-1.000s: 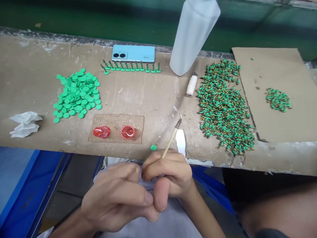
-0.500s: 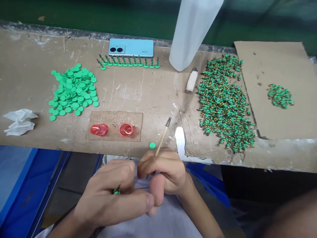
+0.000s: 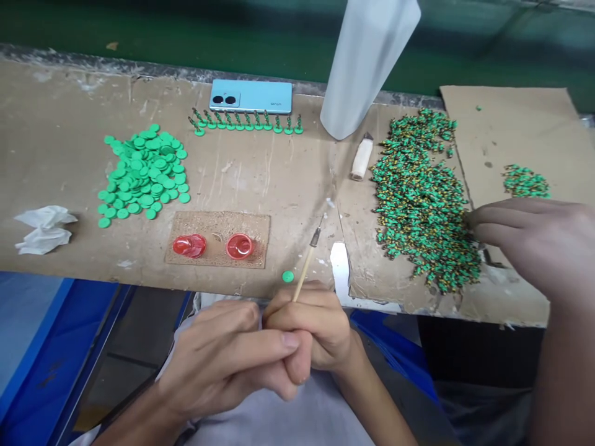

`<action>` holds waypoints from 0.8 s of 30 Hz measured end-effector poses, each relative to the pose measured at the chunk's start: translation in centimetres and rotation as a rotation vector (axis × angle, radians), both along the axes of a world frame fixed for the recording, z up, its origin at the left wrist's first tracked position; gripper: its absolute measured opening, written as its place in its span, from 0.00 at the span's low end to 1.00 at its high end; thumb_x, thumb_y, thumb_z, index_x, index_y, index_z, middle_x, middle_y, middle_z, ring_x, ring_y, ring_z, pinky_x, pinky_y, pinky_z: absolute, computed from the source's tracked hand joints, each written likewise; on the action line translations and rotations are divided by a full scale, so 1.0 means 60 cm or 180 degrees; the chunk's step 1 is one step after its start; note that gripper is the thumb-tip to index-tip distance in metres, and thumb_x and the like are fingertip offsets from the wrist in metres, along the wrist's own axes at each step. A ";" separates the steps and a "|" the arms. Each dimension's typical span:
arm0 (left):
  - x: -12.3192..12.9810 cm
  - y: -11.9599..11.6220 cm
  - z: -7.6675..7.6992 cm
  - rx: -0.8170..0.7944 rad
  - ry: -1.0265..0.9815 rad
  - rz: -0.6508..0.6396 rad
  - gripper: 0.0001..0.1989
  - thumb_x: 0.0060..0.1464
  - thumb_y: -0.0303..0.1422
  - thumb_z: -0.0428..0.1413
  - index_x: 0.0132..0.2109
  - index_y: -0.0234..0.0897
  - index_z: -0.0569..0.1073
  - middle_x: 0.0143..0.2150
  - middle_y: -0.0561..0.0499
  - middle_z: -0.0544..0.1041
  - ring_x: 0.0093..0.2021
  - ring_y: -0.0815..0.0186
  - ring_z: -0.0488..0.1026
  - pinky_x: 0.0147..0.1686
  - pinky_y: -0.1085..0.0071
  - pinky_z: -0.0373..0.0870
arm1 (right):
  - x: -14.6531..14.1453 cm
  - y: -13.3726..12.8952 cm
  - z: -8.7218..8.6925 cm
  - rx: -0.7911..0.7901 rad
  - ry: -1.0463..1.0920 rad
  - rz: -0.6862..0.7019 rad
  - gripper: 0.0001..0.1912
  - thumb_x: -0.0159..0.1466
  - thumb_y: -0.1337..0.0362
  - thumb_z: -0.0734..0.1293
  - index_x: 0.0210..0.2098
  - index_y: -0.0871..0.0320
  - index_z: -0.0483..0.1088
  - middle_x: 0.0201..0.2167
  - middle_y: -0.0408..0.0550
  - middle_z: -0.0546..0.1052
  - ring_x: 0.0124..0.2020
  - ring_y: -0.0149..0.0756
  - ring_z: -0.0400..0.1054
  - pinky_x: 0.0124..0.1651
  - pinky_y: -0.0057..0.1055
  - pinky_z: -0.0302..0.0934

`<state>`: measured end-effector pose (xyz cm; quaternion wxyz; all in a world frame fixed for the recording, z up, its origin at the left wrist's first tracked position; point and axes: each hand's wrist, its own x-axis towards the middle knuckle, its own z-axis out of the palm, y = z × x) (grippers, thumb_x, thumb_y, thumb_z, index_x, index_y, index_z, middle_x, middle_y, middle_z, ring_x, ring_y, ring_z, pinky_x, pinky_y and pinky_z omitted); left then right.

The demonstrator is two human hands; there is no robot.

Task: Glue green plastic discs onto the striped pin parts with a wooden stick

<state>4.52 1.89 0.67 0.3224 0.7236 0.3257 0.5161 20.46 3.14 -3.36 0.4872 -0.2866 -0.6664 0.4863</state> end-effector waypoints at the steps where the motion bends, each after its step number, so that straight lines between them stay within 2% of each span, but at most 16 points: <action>1: 0.001 -0.001 0.000 0.0015 -0.0016 0.0095 0.08 0.74 0.33 0.58 0.49 0.32 0.78 0.31 0.57 0.83 0.30 0.75 0.79 0.36 0.79 0.77 | -0.003 -0.002 -0.001 -0.0060 0.0186 -0.0124 0.20 0.77 0.48 0.63 0.33 0.51 0.72 0.24 0.41 0.73 0.22 0.33 0.66 0.28 0.33 0.66; 3: 0.004 -0.002 0.002 0.0030 0.0000 0.0172 0.08 0.74 0.35 0.59 0.47 0.34 0.78 0.30 0.58 0.83 0.28 0.76 0.77 0.34 0.80 0.75 | -0.009 -0.003 -0.003 -0.0122 0.0430 -0.0221 0.19 0.76 0.49 0.67 0.32 0.52 0.73 0.24 0.41 0.73 0.21 0.33 0.66 0.27 0.34 0.64; 10: 0.003 -0.004 0.005 -0.0064 0.0221 0.0254 0.09 0.75 0.38 0.57 0.45 0.40 0.77 0.25 0.60 0.76 0.24 0.74 0.74 0.27 0.76 0.72 | -0.008 0.003 -0.002 -0.0053 0.0394 -0.0165 0.23 0.76 0.48 0.67 0.31 0.56 0.74 0.26 0.42 0.75 0.23 0.29 0.68 0.30 0.30 0.64; 17: -0.001 -0.011 0.002 -0.0100 0.0260 0.0290 0.07 0.74 0.37 0.59 0.47 0.39 0.78 0.28 0.58 0.78 0.26 0.74 0.76 0.30 0.78 0.75 | -0.011 0.010 0.001 -0.0050 0.0302 -0.0156 0.24 0.78 0.46 0.63 0.32 0.55 0.75 0.24 0.43 0.74 0.21 0.32 0.67 0.26 0.32 0.62; 24: -0.001 -0.015 0.004 -0.0135 0.0397 0.0436 0.05 0.73 0.36 0.61 0.48 0.40 0.78 0.28 0.57 0.79 0.24 0.73 0.75 0.28 0.76 0.75 | -0.025 0.007 -0.028 0.0257 0.0477 0.0047 0.24 0.79 0.45 0.57 0.33 0.51 0.69 0.23 0.43 0.74 0.17 0.35 0.67 0.20 0.36 0.62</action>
